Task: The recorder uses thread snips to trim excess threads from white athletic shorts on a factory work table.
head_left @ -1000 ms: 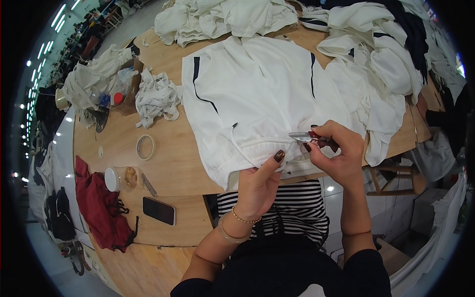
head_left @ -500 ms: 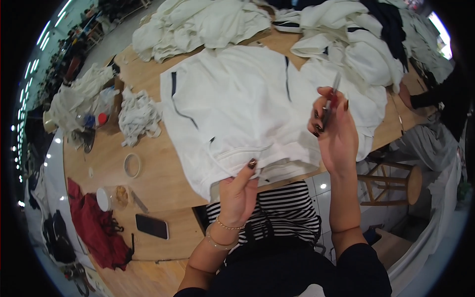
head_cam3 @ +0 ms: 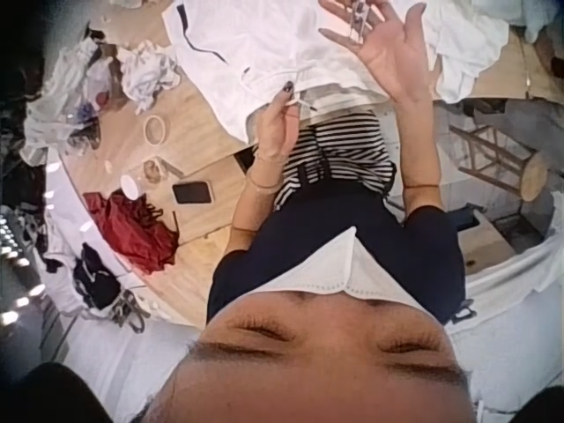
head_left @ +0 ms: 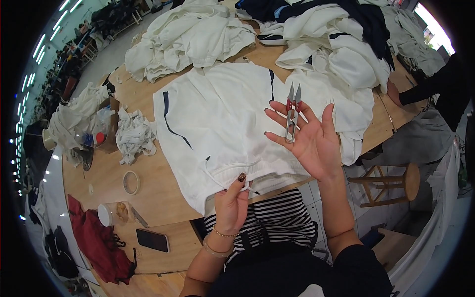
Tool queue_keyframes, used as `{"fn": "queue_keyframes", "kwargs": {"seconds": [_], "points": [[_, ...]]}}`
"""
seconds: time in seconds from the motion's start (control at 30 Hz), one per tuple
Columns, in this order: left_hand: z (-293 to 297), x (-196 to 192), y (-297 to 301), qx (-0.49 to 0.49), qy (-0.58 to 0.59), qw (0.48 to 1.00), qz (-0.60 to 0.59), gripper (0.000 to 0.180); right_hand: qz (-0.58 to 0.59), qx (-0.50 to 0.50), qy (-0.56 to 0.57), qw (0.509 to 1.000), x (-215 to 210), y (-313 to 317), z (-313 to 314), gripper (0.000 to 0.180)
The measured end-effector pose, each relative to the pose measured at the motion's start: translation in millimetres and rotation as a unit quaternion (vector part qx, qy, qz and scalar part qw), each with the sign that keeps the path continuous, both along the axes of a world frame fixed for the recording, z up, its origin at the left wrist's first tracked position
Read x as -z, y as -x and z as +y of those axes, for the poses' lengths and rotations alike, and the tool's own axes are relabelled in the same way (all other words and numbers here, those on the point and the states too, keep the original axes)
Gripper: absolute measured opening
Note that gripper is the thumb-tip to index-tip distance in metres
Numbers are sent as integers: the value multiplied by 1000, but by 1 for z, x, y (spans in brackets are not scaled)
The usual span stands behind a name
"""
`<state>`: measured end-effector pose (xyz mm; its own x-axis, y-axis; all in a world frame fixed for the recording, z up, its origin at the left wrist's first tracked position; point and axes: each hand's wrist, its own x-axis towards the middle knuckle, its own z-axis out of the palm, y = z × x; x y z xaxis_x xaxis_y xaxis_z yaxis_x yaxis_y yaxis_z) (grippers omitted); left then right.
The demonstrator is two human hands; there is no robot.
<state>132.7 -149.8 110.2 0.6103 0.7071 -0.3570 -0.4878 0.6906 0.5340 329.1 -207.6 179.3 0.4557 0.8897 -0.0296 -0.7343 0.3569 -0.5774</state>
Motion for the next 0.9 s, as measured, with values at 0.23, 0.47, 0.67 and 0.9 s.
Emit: {"fn": "queue_keyframes", "kwargs": {"seconds": [0.23, 0.47, 0.67, 0.9], "points": [[-1, 6, 1, 10, 4, 1000, 12, 27, 3, -18, -15, 1000, 9, 5, 3, 60], [-12, 36, -16, 46, -3, 997, 61, 27, -140, 45, 104, 984, 27, 15, -11, 35], [-19, 61, -6, 121, 16, 990, 72, 29, -245, 89, 156, 953, 46, 30, -13, 28], [-45, 84, 59, 103, 6, 995, -14, 40, -401, -7, 274, 874, 86, 64, -22, 16]]}}
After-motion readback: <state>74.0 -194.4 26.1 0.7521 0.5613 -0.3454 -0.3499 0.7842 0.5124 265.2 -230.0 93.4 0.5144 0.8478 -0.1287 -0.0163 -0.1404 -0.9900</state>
